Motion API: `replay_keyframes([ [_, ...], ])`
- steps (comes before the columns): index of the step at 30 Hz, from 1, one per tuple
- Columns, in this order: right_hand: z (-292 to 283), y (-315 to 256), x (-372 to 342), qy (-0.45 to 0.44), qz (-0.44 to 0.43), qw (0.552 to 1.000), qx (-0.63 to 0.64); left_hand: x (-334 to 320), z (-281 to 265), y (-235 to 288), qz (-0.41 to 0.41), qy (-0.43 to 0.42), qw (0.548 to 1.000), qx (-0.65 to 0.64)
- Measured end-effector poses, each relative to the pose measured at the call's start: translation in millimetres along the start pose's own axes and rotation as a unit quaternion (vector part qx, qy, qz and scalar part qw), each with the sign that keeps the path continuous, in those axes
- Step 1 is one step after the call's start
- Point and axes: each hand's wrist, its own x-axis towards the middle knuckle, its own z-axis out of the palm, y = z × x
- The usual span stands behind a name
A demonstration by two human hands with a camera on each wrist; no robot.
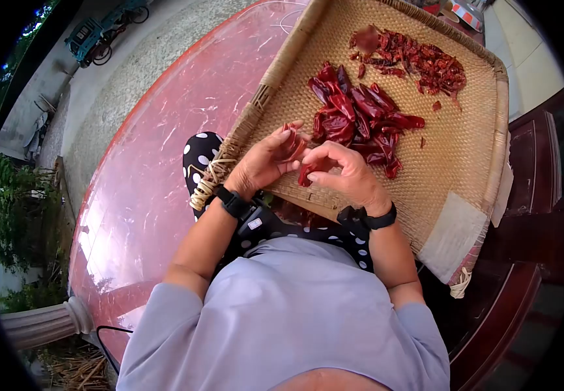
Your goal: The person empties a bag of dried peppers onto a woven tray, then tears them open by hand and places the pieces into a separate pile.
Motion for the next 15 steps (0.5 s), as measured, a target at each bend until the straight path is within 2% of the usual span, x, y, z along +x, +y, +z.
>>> replay_keyframes([
  [1,4,-7,1,-0.03,-0.038,0.994,-0.095,1,-3,1,0.003,-0.015,1.0,-0.023],
  [2,8,-2,1,-0.051,-0.073,0.986,-0.141,2,-8,2,-0.002,-0.049,0.998,-0.046],
  [3,12,3,1,-0.072,-0.109,0.974,-0.187,5,-13,0,0.0,-0.047,0.997,-0.069],
  [4,16,-3,-1,-0.093,-0.08,0.971,-0.203,6,-13,1,0.003,-0.048,0.996,-0.072],
  [11,32,10,-8,-0.165,-0.073,0.938,-0.294,1,-3,3,-0.003,-0.048,0.997,-0.054],
  [14,29,13,-7,-0.091,-0.071,0.956,-0.27,1,-2,0,0.007,-0.013,0.999,0.029],
  [15,27,12,-5,-0.012,-0.073,0.968,-0.238,1,2,-2,0.014,0.003,0.998,0.066],
])
